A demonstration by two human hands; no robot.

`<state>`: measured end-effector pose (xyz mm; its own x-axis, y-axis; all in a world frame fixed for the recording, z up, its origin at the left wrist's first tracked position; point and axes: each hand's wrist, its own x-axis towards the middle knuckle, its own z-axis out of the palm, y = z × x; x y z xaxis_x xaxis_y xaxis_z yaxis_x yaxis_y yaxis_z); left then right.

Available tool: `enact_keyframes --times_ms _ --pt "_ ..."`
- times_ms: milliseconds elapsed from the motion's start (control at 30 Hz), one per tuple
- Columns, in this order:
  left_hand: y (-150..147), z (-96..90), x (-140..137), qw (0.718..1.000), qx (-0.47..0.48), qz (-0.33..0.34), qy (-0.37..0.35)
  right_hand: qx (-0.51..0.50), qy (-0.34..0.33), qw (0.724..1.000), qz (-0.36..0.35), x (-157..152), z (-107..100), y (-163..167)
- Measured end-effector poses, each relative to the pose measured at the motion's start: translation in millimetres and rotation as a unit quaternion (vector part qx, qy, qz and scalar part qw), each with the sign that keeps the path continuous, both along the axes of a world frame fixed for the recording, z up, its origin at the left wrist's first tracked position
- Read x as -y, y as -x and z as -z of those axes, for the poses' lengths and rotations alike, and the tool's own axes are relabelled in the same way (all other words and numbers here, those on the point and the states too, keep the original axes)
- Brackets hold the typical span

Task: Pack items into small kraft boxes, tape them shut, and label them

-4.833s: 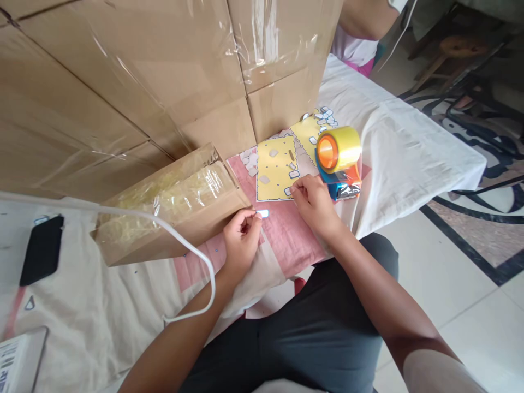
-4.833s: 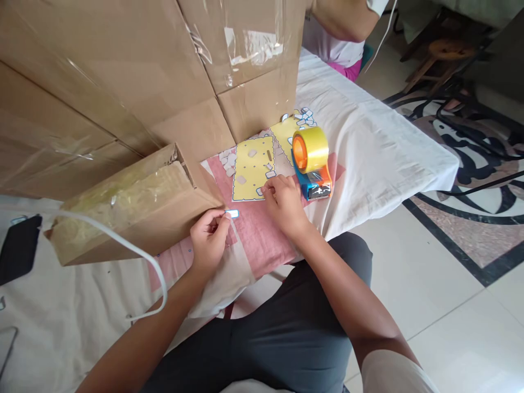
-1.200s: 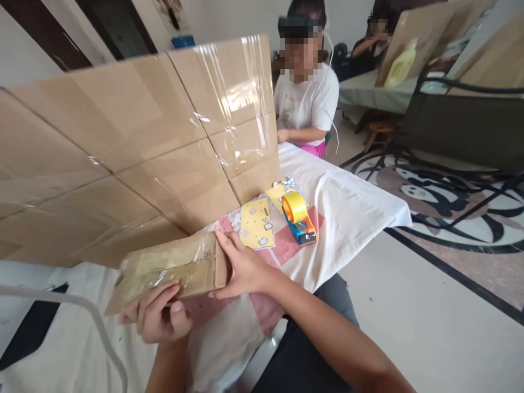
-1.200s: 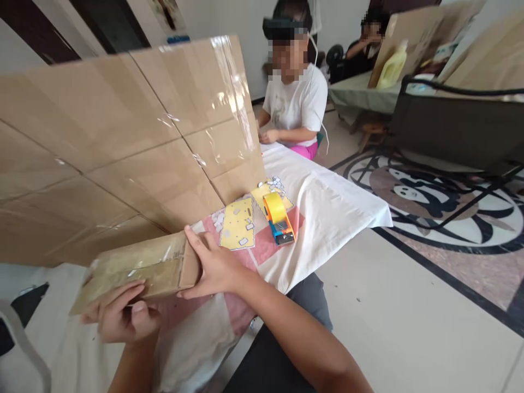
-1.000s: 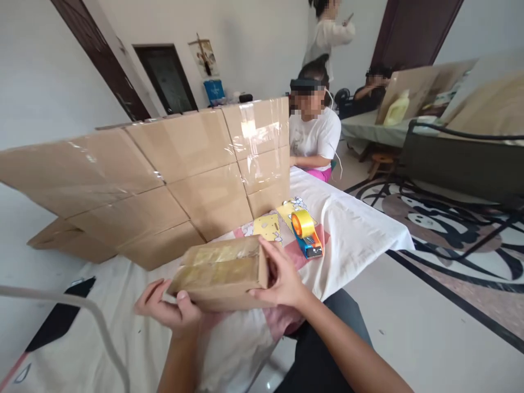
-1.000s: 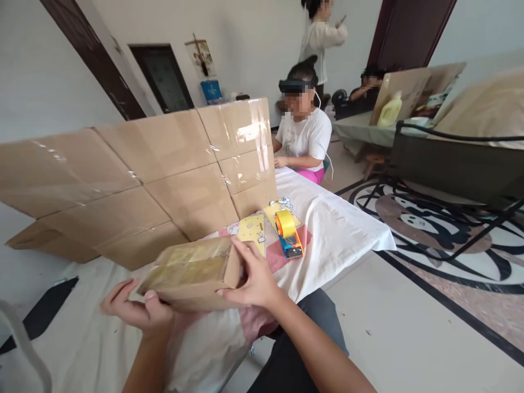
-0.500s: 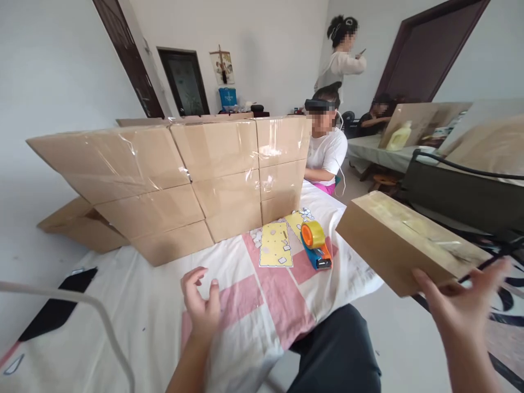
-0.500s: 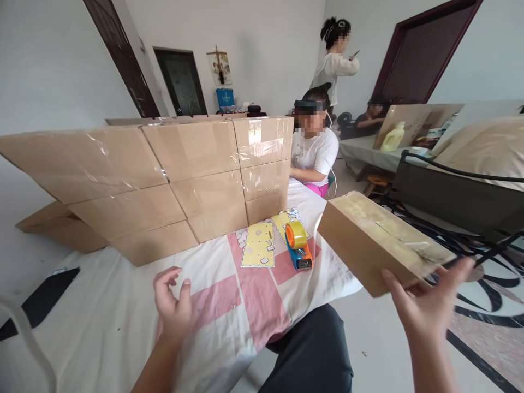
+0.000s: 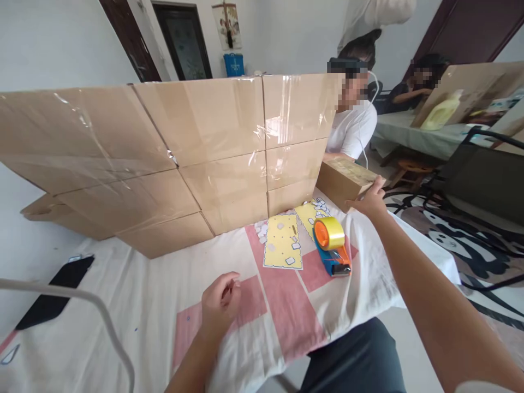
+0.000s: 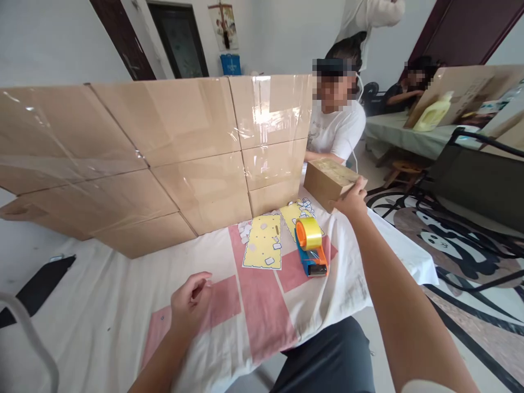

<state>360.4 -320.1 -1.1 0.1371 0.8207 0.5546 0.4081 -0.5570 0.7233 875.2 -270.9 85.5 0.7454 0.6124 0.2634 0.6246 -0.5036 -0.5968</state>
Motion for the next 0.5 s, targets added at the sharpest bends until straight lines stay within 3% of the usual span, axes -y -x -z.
enact_keyframes --times_ms 67,133,200,267,333,400,500 --pt "2 -6.9 -1 0.998 0.021 -0.016 0.050 -0.038 0.071 0.997 -0.017 -15 -18 2" --pt "17 -19.3 -8 0.989 0.078 -0.054 0.110 -0.036 0.097 0.994 -0.027 -20 -36 8" --pt "50 -33.7 -19 0.968 0.180 -0.107 0.141 0.008 0.097 0.995 -0.030 -18 -53 24" --pt "100 -44.5 -33 0.934 0.291 -0.168 0.124 0.094 0.062 0.993 -0.037 -15 -64 53" --pt "160 -49.8 -46 0.897 0.379 -0.191 0.125 0.189 -0.020 0.979 -0.078 -18 -65 99" --pt "217 -52.3 -55 0.868 0.422 -0.227 0.129 0.235 -0.121 0.949 -0.169 -25 -55 163" --pt "277 -59.0 -67 0.819 0.476 -0.294 0.125 0.186 -0.207 0.888 -0.366 -42 -29 285"
